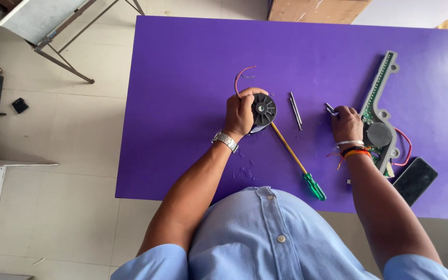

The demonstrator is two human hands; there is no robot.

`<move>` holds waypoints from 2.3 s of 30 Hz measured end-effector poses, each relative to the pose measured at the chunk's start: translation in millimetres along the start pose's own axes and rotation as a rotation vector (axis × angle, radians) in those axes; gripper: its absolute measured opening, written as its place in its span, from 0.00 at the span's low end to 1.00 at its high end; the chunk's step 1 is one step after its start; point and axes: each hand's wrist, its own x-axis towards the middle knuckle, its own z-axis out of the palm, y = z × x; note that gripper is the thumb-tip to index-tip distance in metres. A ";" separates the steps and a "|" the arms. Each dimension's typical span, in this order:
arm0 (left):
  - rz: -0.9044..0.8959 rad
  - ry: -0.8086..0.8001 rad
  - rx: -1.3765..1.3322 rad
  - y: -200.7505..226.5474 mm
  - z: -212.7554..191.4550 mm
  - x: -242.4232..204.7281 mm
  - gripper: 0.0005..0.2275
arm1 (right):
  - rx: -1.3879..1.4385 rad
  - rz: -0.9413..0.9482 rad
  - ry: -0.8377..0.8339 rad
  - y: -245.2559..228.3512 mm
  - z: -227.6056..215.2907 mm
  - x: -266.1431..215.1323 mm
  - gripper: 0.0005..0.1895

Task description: The person works at a table on a small cylindrical electric motor, using a screwdriver and a pencil-like tool to pry and unscrew its end cap. They separate the motor housing, lift out the internal fan and rotor assembly, and continue working on the exposed components with the screwdriver.

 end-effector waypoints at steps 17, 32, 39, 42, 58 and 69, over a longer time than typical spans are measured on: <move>0.039 0.003 0.062 -0.2 -9.1 3.6 0.19 | 1.321 0.384 -0.109 -120.5 -30.1 -72.8 0.08; 0.090 -0.144 0.038 10.8 -17.7 -15.7 0.15 | 1.697 0.397 -0.437 -200.8 -10.6 -29.5 0.08; -0.078 -0.052 -0.085 -5.6 -14.7 -19.3 0.13 | 1.387 0.249 -0.447 -209.4 11.2 -9.9 0.09; -0.084 0.061 -0.080 -6.7 -14.1 -18.6 0.13 | 1.365 0.332 -0.462 -223.7 4.8 -5.3 0.09; -0.081 0.110 -0.056 -2.4 -15.5 -25.6 0.14 | 1.038 0.067 -0.168 -215.9 -46.0 -12.3 0.07; -0.056 0.098 -0.037 -4.1 -15.9 -24.2 0.14 | 0.885 0.055 0.047 -171.1 -65.7 12.7 0.06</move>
